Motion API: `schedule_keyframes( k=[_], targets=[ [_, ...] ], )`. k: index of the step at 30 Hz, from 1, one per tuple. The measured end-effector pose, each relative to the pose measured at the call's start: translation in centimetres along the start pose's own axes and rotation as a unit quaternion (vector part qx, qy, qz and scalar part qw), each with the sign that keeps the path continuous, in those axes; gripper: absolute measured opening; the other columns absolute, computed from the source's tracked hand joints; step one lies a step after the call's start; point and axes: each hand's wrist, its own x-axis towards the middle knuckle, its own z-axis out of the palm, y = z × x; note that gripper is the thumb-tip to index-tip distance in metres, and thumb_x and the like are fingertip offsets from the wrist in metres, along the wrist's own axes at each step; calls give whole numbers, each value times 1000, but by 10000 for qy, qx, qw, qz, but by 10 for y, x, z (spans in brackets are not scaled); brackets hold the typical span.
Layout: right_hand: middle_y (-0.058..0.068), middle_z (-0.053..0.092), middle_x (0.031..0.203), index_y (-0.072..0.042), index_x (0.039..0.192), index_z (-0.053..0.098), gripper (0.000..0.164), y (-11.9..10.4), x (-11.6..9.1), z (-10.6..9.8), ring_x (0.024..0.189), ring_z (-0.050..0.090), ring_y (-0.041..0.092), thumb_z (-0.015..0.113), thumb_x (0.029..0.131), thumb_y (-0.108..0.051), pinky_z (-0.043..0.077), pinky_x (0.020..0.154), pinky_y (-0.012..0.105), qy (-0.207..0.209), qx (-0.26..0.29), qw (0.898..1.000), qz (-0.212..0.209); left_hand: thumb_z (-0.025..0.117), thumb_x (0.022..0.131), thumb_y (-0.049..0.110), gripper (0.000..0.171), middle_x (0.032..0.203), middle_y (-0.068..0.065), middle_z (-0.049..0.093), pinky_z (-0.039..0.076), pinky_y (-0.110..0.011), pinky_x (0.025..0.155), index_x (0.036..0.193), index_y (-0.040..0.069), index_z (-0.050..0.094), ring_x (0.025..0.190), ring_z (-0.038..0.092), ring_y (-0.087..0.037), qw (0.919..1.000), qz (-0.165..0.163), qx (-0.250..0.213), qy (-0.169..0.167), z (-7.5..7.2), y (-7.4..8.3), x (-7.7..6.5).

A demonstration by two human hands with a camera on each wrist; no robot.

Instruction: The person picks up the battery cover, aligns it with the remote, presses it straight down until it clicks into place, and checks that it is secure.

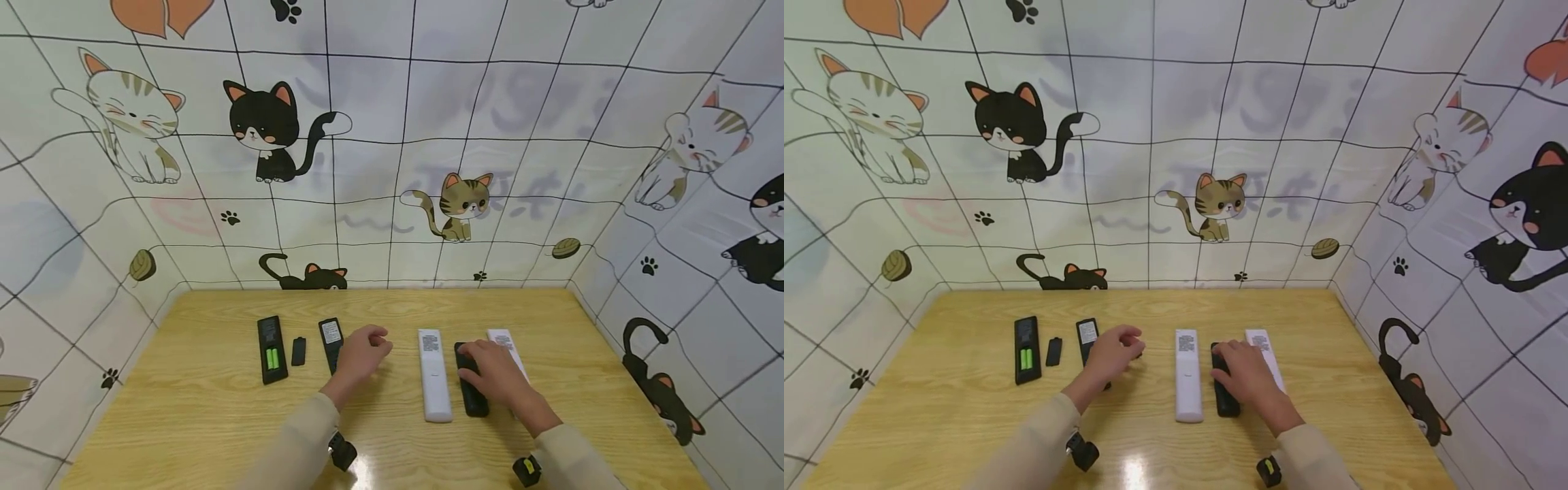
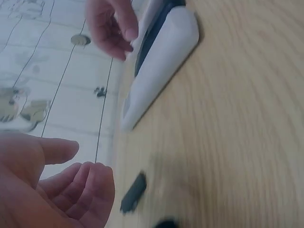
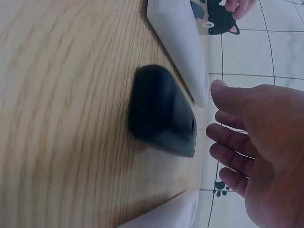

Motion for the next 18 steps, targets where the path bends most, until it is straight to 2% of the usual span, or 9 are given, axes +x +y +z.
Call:
schedule_keyframes(
  k=[6,9,13,18],
  targets=[
    [6,67,109,-11,121,63,36,-9,4,4,105,61,28,73,88,-24,43,95,53,80,24,9994,-338,63,94,21,29,104,-9,67,49,-28,59,120,9,65,66,63,-18,9996,-123,-90,233,-28,-19,0],
    [5,68,108,-11,121,64,37,-15,8,8,102,62,26,73,88,-24,45,93,51,118,15,9989,-463,63,94,20,29,105,-10,67,47,-27,59,120,8,65,66,60,-16,9993,-240,-57,292,-40,-24,-2],
    [5,69,110,-11,120,65,37,-26,14,11,105,62,27,73,87,-26,44,95,53,72,103,9983,-565,63,94,22,30,106,-9,67,47,-28,60,121,9,65,67,61,-16,9985,-351,128,409,-54,-30,-3],
    [5,68,110,-12,121,64,38,-39,21,12,106,61,27,72,88,-27,42,97,54,-102,193,9978,-620,64,94,22,33,105,-10,67,48,-28,62,123,7,64,73,62,-17,9970,-416,320,566,-66,-39,-2]
  ],
)
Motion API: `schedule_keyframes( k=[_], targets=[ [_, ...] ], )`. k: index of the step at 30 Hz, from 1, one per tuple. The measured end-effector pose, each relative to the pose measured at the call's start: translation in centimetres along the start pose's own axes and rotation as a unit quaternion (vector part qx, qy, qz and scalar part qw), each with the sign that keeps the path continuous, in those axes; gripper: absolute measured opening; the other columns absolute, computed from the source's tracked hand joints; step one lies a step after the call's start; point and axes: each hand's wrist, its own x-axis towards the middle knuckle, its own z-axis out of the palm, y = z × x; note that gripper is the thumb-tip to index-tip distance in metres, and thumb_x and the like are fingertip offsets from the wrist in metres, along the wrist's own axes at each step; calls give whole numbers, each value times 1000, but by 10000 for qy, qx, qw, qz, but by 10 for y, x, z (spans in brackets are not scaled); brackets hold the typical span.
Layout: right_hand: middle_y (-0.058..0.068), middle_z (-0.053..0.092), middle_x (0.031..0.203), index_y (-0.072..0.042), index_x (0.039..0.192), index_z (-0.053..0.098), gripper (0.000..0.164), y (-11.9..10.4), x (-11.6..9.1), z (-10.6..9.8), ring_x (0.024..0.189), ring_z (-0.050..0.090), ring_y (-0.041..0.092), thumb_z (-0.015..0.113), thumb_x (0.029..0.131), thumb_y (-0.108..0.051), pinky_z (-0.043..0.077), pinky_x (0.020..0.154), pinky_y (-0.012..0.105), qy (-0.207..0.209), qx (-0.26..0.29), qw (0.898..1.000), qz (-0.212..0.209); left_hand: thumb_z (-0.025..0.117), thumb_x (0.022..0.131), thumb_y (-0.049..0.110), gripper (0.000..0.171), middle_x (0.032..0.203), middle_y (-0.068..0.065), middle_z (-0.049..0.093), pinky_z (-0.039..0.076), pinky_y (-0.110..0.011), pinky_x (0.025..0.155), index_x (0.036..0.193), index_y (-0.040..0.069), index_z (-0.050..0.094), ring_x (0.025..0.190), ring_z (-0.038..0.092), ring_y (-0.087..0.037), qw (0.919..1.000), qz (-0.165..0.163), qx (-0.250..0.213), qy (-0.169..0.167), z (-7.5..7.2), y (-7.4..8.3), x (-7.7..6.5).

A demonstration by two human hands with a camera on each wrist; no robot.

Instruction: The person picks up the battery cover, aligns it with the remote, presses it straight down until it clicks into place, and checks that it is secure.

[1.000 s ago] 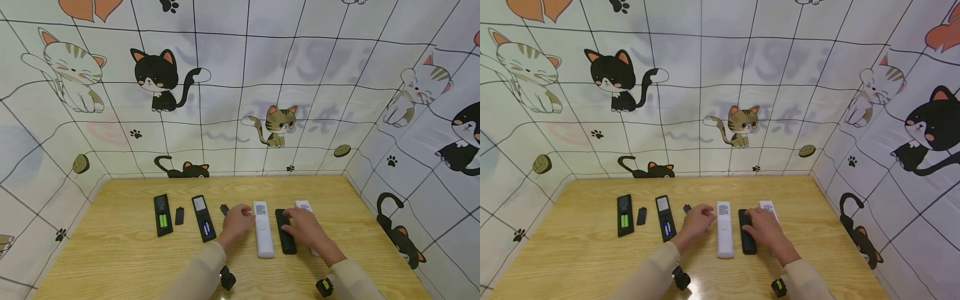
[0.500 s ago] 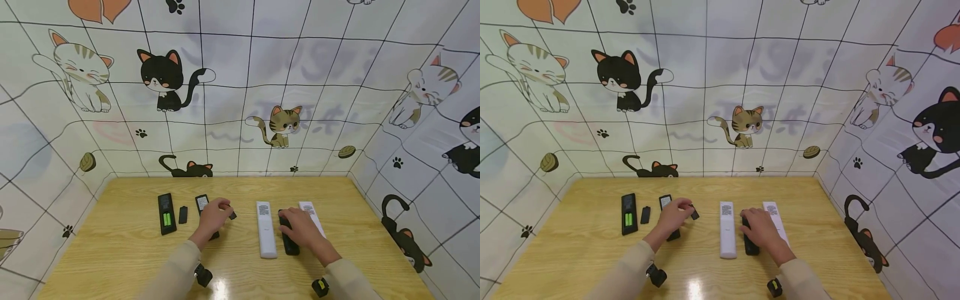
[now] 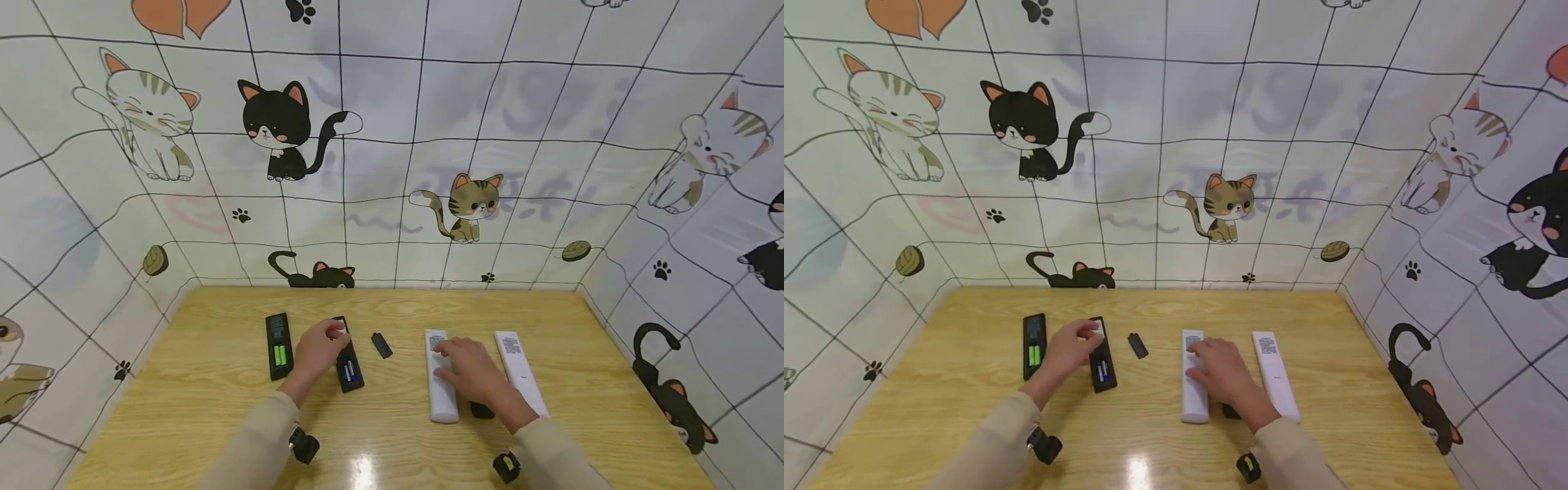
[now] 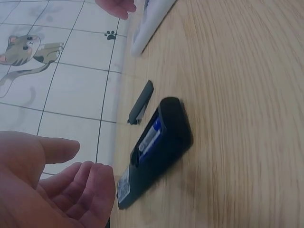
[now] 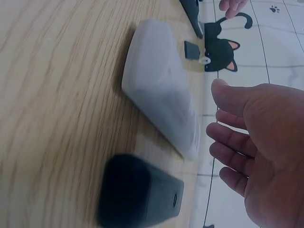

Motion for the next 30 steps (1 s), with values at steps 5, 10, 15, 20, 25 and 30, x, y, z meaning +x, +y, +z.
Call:
schedule_keyframes(
  k=[5,10,15,20,25,30],
  targets=[
    [5,68,110,-11,122,62,38,-10,4,-1,109,59,30,72,89,-26,40,99,55,-29,92,9999,-108,64,94,24,36,107,-10,67,45,-27,58,126,7,62,64,63,-16,9998,-78,175,27,-4,-8,1],
    [7,67,117,-11,123,61,38,-17,9,1,117,57,32,71,89,-27,38,102,56,-85,92,9996,-235,63,94,26,39,110,-11,67,45,-29,59,128,6,60,57,59,-10,9990,-99,439,11,-5,-13,0],
    [6,67,114,-12,122,62,40,-23,14,5,116,58,32,72,88,-29,40,101,55,-57,-38,9990,-435,63,94,27,39,107,-9,68,48,-33,66,127,6,60,67,62,-13,9969,-195,763,27,-2,-18,0],
    [6,67,111,-11,122,62,39,-29,18,7,111,59,30,72,88,-29,42,97,55,-53,-69,9983,-571,63,93,32,40,107,-9,69,50,-37,67,124,6,60,86,65,-22,9926,-263,1183,69,1,-18,-1],
    [5,65,110,-12,123,61,39,-36,25,8,107,59,28,70,90,-30,41,99,55,-187,-116,9979,-613,63,93,36,47,107,-13,70,51,-37,61,125,2,58,86,67,-26,9885,-384,1458,116,4,-16,0],
    [4,65,109,-12,124,60,39,-40,33,10,107,59,26,69,90,-30,41,102,50,-221,-276,9968,-719,61,92,41,59,111,-19,68,52,-42,62,131,-2,53,86,67,-31,9856,-535,1603,84,10,-15,5]
  ],
)
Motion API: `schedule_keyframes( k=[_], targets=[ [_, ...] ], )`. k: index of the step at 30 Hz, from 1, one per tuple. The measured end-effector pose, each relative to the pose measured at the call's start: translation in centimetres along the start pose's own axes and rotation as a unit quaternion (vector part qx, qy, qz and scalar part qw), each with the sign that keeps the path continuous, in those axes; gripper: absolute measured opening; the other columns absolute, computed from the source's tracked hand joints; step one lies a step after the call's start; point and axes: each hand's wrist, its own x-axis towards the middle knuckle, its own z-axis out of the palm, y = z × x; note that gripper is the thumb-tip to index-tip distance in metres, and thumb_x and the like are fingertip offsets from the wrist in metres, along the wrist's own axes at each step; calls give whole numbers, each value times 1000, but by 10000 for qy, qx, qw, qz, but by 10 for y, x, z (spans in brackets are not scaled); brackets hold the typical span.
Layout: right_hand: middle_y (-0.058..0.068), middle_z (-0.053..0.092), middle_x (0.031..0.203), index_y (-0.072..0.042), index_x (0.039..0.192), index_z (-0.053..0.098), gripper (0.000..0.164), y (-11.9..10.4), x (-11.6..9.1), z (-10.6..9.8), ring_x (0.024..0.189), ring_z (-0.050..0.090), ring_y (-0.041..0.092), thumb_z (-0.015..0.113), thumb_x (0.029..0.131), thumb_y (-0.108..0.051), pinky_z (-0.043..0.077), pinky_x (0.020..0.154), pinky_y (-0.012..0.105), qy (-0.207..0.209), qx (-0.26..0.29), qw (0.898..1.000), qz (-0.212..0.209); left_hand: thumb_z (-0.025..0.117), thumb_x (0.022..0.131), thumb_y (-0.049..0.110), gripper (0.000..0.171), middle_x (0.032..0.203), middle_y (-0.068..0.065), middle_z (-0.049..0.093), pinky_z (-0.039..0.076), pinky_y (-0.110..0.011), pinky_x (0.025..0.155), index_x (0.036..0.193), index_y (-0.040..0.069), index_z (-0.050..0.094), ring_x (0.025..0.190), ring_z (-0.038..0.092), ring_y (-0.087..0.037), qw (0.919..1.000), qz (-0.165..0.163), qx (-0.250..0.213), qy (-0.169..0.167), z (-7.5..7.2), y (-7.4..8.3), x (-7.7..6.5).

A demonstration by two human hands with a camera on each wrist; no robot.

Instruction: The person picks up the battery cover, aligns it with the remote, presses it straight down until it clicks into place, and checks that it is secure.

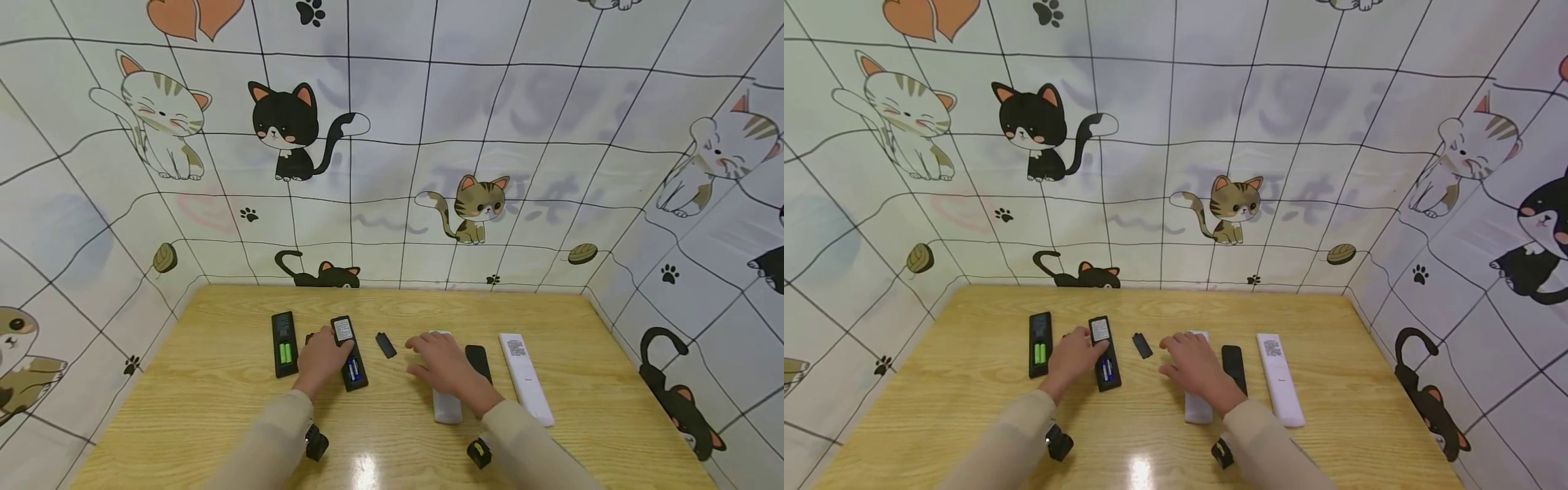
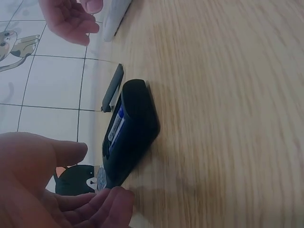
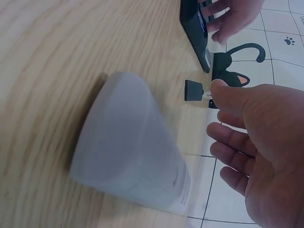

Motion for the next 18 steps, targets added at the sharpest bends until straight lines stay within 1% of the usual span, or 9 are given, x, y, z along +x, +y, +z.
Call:
schedule_keyframes(
  k=[3,5,8,11,15,18],
  targets=[
    [5,65,110,-12,124,60,39,-1,5,1,107,59,26,69,91,-30,42,101,49,16,-11,10000,-55,61,92,44,63,116,-21,66,53,-47,71,133,-4,52,94,66,-34,9998,-177,-6,-29,4,2,4],
    [4,65,110,-12,124,60,39,-1,8,2,107,59,26,69,91,-31,43,99,48,44,-45,10000,-60,61,92,44,64,115,-21,65,53,-48,73,132,-4,52,94,65,-33,9995,-320,-41,-35,6,3,6],
    [4,65,110,-12,123,61,39,-1,12,4,106,59,26,69,90,-31,43,97,47,95,-114,9999,-56,62,91,46,64,108,-19,66,52,-45,67,129,-4,53,87,65,-30,9986,-525,-76,-2,9,6,8],
    [4,65,109,-12,124,60,39,-1,15,5,106,58,26,70,90,-30,43,97,48,114,-108,9999,-42,64,90,46,66,102,-20,66,51,-43,61,128,-6,52,79,64,-29,9980,-634,-61,57,11,10,10],
    [5,64,109,-12,124,60,39,-3,18,6,106,58,27,70,90,-28,43,98,50,78,30,10000,-36,68,88,44,70,103,-23,64,52,-45,61,129,-9,50,77,64,-32,9970,-762,35,132,14,13,12],
    [4,64,109,-12,125,60,39,-3,21,5,106,58,27,70,90,-28,42,98,51,25,81,10000,21,70,86,43,68,103,-23,63,53,-46,62,127,-9,51,77,64,-33,9965,-816,53,165,16,14,13]
  ],
)
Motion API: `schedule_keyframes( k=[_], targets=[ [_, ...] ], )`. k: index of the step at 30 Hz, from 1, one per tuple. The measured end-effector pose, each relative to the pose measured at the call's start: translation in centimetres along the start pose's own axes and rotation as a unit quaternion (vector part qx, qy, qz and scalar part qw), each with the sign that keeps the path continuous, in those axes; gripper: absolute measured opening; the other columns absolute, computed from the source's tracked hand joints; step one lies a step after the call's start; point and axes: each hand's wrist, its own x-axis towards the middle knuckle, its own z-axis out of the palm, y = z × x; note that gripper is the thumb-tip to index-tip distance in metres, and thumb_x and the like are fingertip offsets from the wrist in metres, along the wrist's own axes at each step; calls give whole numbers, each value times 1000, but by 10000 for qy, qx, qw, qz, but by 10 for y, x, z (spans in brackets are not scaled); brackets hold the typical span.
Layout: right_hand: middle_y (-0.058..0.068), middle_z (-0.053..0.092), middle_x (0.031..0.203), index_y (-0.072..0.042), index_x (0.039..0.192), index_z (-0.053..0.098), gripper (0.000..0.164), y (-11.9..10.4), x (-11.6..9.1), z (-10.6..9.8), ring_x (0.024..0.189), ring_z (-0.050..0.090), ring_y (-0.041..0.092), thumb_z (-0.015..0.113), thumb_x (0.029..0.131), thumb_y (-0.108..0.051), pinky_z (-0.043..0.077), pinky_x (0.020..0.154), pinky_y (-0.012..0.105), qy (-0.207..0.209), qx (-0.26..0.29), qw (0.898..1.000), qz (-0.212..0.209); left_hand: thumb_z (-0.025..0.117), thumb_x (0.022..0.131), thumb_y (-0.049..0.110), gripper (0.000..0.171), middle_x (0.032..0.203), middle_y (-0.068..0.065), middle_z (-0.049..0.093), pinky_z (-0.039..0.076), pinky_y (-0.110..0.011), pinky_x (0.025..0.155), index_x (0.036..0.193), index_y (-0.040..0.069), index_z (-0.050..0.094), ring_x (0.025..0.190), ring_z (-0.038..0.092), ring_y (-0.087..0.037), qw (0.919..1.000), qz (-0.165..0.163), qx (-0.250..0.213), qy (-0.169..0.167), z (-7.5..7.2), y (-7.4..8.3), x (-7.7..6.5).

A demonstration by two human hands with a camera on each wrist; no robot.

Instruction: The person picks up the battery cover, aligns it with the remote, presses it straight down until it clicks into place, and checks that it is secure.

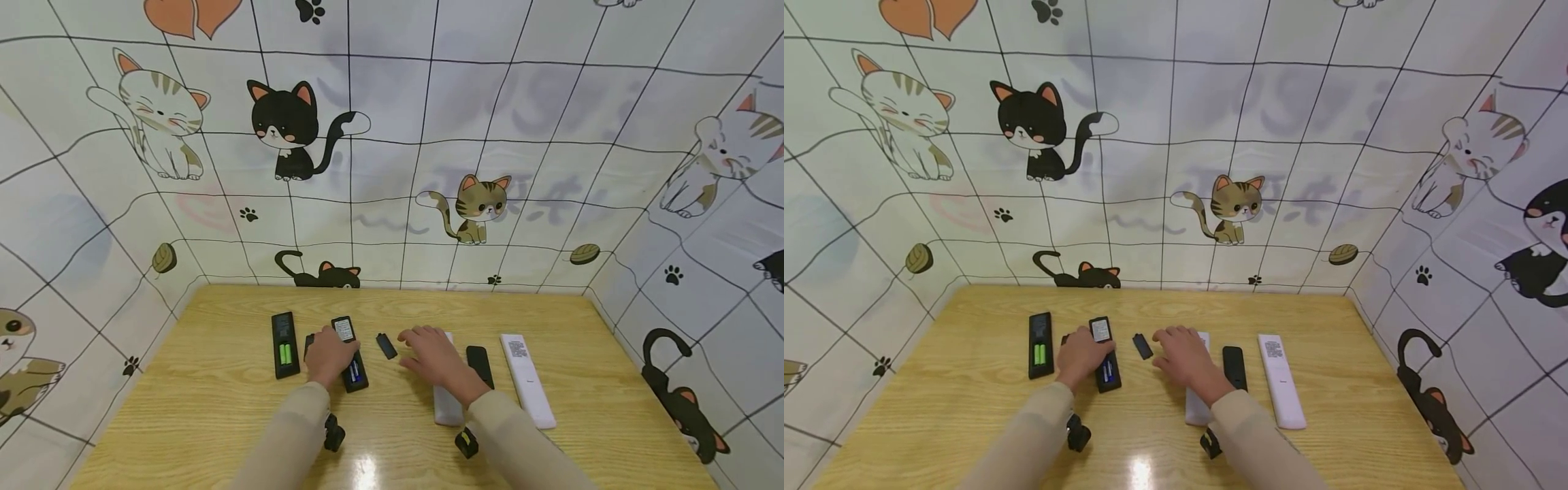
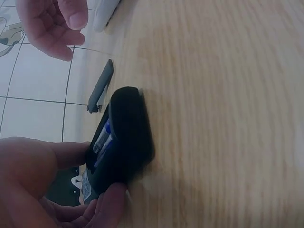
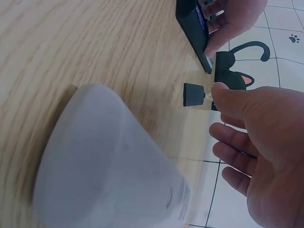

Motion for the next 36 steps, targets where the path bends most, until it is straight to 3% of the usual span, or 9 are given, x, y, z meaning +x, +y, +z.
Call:
schedule_keyframes(
  k=[13,25,36],
  targets=[
    [3,64,110,-14,125,59,40,-5,16,3,106,58,25,70,90,-31,42,98,48,-119,-168,9997,155,70,85,36,58,92,-20,63,48,-39,53,120,-8,55,68,61,-29,9998,-29,-187,61,1,1,0],
    [2,64,113,-17,128,59,43,-6,30,9,111,57,24,70,90,-32,40,104,48,-313,-312,9984,341,71,83,37,60,104,-24,60,52,-50,70,122,-6,54,78,62,-37,9995,-200,-69,225,6,5,-1],
    [4,64,122,-22,133,59,48,-6,41,17,118,56,27,71,88,-33,41,104,49,-319,-598,9974,243,72,83,37,62,101,-23,61,52,-50,71,123,-6,53,79,62,-36,9991,-329,-206,156,6,7,0]
  ],
)
